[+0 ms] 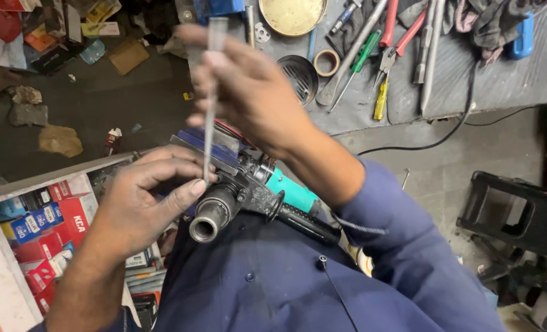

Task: The person works on a demolition hammer clamped in a bench vise, repeatedly inserting a long metal rod into the tool's chuck, tapping and repositioning it, and manipulating the chuck by hand to seat and test the rod. They continue adjusting the rod and chuck throughout the episode.

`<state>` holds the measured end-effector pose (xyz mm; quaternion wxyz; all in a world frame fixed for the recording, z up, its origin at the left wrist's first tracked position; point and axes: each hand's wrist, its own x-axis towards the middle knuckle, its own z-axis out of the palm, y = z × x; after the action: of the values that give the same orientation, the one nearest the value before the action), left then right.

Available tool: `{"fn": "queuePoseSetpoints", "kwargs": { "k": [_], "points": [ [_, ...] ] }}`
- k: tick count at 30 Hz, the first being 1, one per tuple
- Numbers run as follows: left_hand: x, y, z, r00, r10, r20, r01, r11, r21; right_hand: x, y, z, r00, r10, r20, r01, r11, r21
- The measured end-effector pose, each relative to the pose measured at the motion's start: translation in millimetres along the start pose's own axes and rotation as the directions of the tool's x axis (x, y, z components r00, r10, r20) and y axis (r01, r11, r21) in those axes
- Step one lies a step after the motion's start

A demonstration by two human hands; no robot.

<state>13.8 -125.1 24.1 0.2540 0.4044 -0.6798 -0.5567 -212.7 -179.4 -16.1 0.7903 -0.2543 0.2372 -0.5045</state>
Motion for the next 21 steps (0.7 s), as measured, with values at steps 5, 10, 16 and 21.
{"fn": "queuePoseSetpoints", "kwargs": {
  "k": [5, 10, 16, 21],
  "points": [
    [-8, -21, 19, 0.914, -0.399, -0.075, 0.347, 0.865, -0.362, 59, 24, 23, 0.953, 0.271, 0.133, -0.245, 0.952, -0.181],
    [-9, -26, 17, 0.900, -0.418, -0.122, 0.382, 0.893, -0.238, 69, 36, 19, 0.922, 0.364, 0.130, -0.338, 0.922, -0.188],
    [-1, -18, 21, 0.888, -0.438, -0.138, 0.384, 0.874, -0.298, 74, 36, 11, 0.912, 0.382, 0.148, -0.355, 0.918, -0.179],
    [5, -9, 21, 0.847, -0.511, -0.144, 0.475, 0.851, -0.222, 78, 32, 10, 0.904, 0.391, 0.170, -0.353, 0.910, -0.216]
  ]
}}
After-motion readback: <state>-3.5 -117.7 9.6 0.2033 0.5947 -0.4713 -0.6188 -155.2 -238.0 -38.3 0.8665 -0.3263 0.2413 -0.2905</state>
